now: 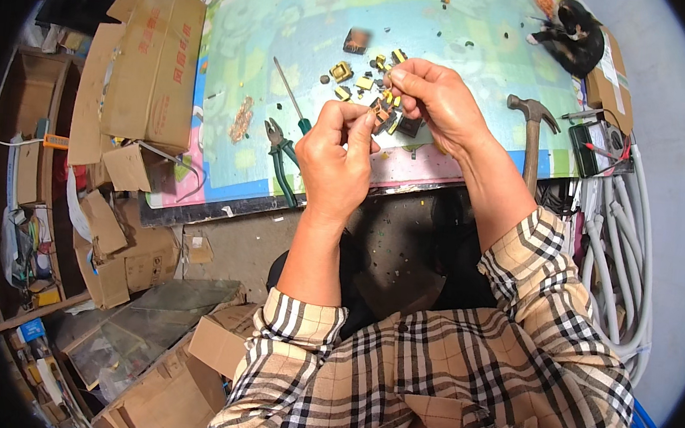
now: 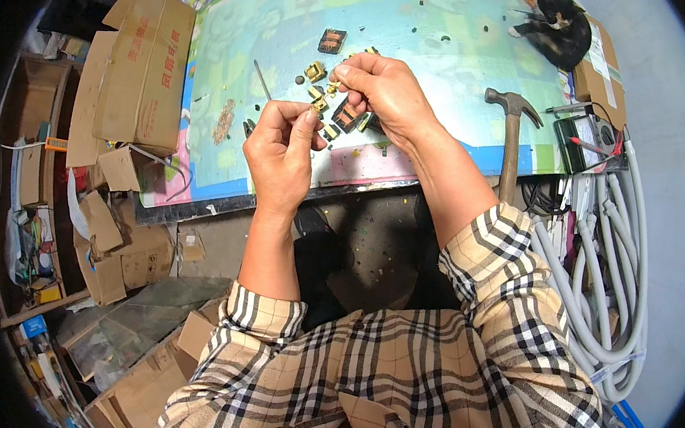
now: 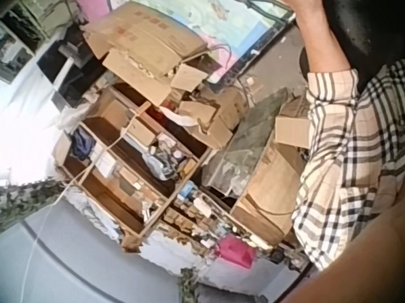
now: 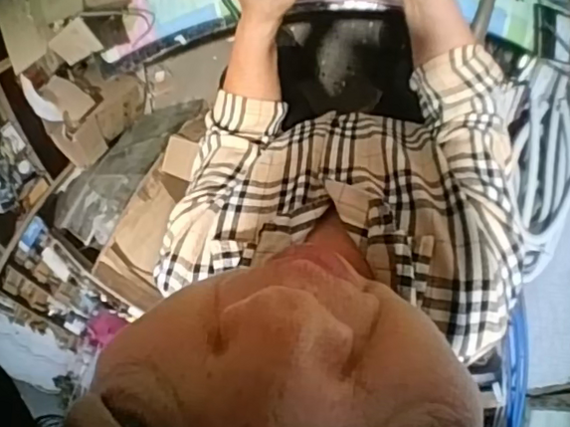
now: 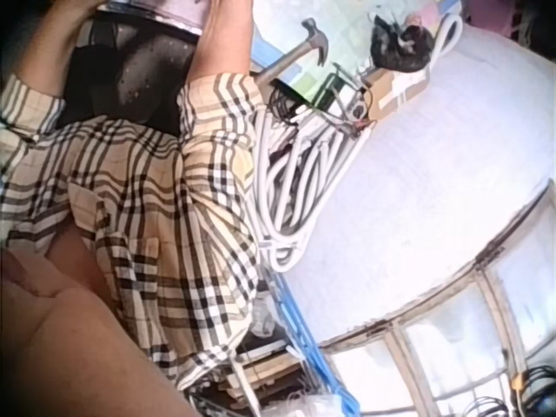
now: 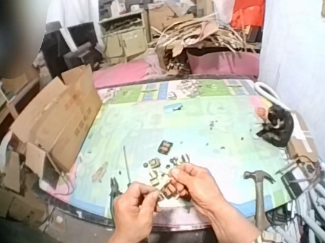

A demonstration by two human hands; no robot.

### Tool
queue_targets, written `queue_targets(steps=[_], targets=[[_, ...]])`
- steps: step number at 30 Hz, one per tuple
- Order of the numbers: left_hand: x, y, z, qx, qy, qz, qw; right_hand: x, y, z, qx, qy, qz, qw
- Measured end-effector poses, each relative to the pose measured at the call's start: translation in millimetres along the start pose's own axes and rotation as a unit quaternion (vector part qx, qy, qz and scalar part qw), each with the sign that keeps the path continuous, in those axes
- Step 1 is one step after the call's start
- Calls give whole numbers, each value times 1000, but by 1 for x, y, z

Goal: The person sits on the floor at a low table and assembles small electronic components by hand. They repeatedly pick up yellow and black parts, fit them together, and occasionally use a hammer to tap pieces into place. A cat is visible on the table but is not touched.

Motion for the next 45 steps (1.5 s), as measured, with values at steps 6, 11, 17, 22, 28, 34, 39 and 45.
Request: queue_targets(steps=[6,11,17,22,28,34,39,45], targets=[[4,-7,2,21,138,95,986,7,4,-1,13,54,18,998],[10,-9,0,36,197,171,965,3,9,-10,52,69,6,996],[3,-8,0,26,154,167,973,-10,4,-10,41,-32,-18,998],[-1,1,8,31,163,207,964,10,-15,21,-53,-130,30,990],[6,-3,12,20,137,188,972,7,4,-2,49,96,21,994],[13,-1,8,8,5,113,993,11,9,-6,107,197,53,973],[16,-1,8,13,-26,109,994,7,4,-4,126,183,44,974],[13,-1,8,11,46,123,991,9,7,-6,129,175,24,976]])
Point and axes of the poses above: each hand's wrist, its own y-axis away from the middle knuckle, its own z-axis out of the back of the hand, x = y × z, the point moved 1 cm from there along -y, towards the middle knuckle, and after that the axes turned 2 degrees about -x, right-handed, at the moved point
